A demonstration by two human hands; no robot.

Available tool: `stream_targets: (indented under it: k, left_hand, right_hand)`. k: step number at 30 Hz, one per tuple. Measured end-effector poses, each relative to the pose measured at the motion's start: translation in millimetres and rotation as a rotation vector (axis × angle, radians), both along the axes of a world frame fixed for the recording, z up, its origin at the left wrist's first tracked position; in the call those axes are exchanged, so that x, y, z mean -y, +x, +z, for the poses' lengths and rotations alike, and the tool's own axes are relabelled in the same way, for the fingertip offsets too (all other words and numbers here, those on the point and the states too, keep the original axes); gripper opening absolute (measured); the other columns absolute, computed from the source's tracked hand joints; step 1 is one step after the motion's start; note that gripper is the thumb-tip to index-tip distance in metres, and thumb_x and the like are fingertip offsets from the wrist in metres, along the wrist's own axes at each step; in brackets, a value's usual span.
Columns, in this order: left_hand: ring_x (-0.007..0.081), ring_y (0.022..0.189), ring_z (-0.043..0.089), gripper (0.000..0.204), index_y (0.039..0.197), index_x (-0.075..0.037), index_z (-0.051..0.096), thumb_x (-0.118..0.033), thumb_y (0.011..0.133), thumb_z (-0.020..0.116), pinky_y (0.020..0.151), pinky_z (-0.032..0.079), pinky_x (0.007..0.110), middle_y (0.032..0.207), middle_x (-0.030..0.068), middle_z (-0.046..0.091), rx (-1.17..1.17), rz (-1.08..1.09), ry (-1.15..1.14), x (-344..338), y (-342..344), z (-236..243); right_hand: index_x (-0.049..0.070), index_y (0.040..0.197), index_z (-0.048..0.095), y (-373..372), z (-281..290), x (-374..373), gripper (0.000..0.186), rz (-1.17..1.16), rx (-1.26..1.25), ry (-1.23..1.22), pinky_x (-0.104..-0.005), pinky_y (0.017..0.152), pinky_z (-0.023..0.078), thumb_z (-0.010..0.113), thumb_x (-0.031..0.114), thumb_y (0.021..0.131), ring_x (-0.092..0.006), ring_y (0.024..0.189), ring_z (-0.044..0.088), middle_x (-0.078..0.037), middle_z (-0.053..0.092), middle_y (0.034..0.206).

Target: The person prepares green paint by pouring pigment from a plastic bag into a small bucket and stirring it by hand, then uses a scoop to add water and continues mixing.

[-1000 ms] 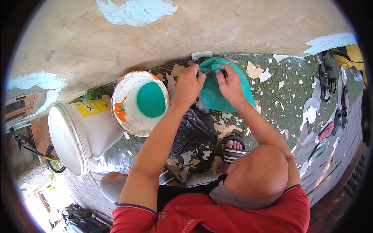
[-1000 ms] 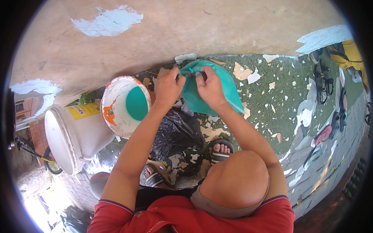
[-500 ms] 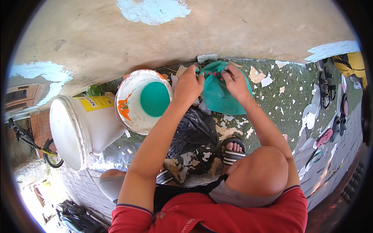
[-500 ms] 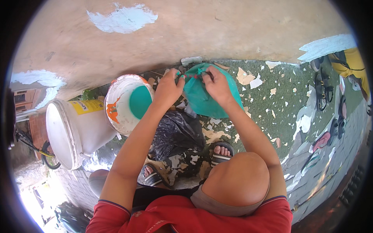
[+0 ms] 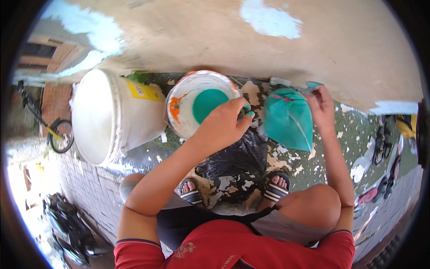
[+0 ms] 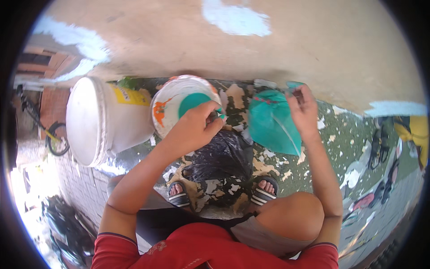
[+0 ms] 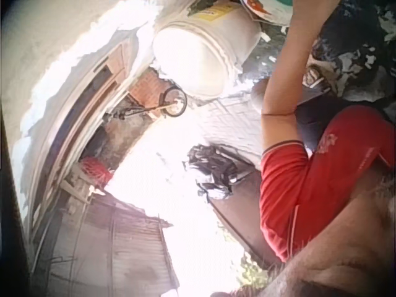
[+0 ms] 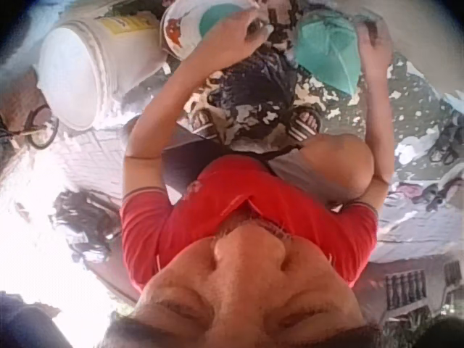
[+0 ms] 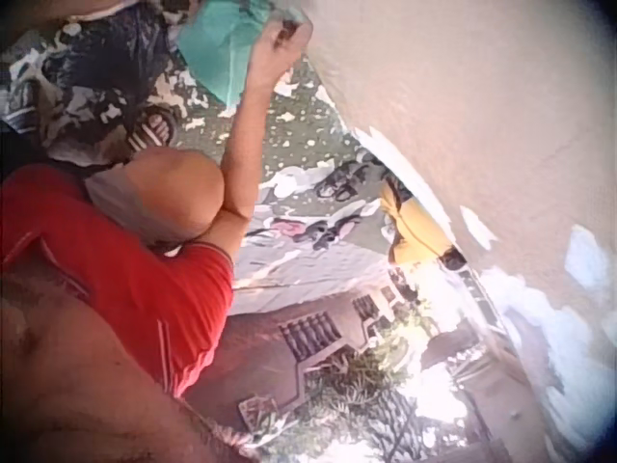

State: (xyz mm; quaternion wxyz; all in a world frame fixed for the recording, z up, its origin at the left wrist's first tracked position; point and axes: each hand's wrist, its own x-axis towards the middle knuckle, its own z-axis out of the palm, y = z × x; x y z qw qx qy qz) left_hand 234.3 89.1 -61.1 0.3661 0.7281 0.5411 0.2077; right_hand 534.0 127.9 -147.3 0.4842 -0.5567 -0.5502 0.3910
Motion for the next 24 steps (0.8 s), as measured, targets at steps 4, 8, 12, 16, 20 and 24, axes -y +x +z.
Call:
stream_targets:
  k: [4, 8, 12, 16, 20, 24]
  left_hand:
    - [0.0291, 0.071, 0.063, 0.024, 0.107, 0.000, 0.061, -0.018, 0.092, 0.065, 0.069, 0.051, 0.038, 0.085, 0.0196, 0.065, 0.059, 0.107, 0.056, 12.3, -52.7, 24.3]
    - [0.0316, 0.072, 0.064, 0.022, 0.104, 0.000, 0.062, -0.018, 0.092, 0.065, 0.069, 0.051, 0.039, 0.084, 0.0206, 0.064, 0.066, 0.234, 0.078, 34.1, -87.3, 33.8]
    - [0.0395, 0.080, 0.065, 0.020, 0.099, 0.001, 0.061, -0.016, 0.090, 0.065, 0.073, 0.051, 0.045, 0.084, 0.0219, 0.065, 0.122, 0.262, 0.206, 44.0, -101.7, 17.7]
    - [0.0421, 0.081, 0.065, 0.018, 0.095, 0.002, 0.060, -0.014, 0.087, 0.065, 0.074, 0.051, 0.048, 0.083, 0.0227, 0.065, 0.167, 0.310, 0.185, 43.8, -115.2, 13.8]
    - [0.0430, 0.079, 0.064, 0.017, 0.092, 0.002, 0.058, -0.012, 0.086, 0.064, 0.074, 0.051, 0.049, 0.079, 0.0238, 0.064, 0.254, 0.352, 0.144, 43.2, -133.7, 9.4]
    - [0.0358, 0.080, 0.066, 0.021, 0.097, 0.002, 0.060, -0.017, 0.091, 0.062, 0.072, 0.051, 0.045, 0.082, 0.0210, 0.064, 0.373, 0.298, 0.088, 44.7, -148.6, 25.6]
  right_hand:
    - [0.003, 0.097, 0.055, -39.3, 65.9, -14.4, 0.008, 0.231, 0.078, -0.071, -0.0226, 0.072, 0.045, 0.063, 0.004, 0.094, -0.0056, 0.079, 0.053, 0.002, 0.056, 0.085]
    - [0.003, 0.095, 0.054, -115.6, 132.4, -23.2, 0.011, 0.456, 0.131, -0.083, -0.0219, 0.073, 0.044, 0.065, 0.006, 0.094, -0.0051, 0.080, 0.052, 0.003, 0.055, 0.084]
    - [0.003, 0.095, 0.053, -208.4, 179.0, -34.8, 0.013, 0.626, 0.108, 0.066, -0.0221, 0.071, 0.045, 0.066, 0.007, 0.094, -0.0055, 0.079, 0.052, 0.002, 0.055, 0.085]
    - [0.003, 0.100, 0.056, -311.1, 222.5, -29.5, 0.013, 0.776, -0.061, 0.073, -0.0237, 0.071, 0.047, 0.066, 0.009, 0.094, -0.0072, 0.079, 0.056, -0.001, 0.059, 0.089]
    - [0.004, 0.105, 0.058, -371.7, 241.8, -20.0, 0.016, 0.834, -0.266, -0.151, -0.0240, 0.069, 0.046, 0.061, 0.017, 0.098, -0.0099, 0.081, 0.059, -0.003, 0.062, 0.095]
    - [0.004, 0.107, 0.059, -365.1, 233.2, -26.4, 0.025, 0.720, -0.449, -0.187, -0.0262, 0.069, 0.044, 0.051, 0.027, 0.103, -0.0135, 0.086, 0.060, -0.005, 0.063, 0.098]
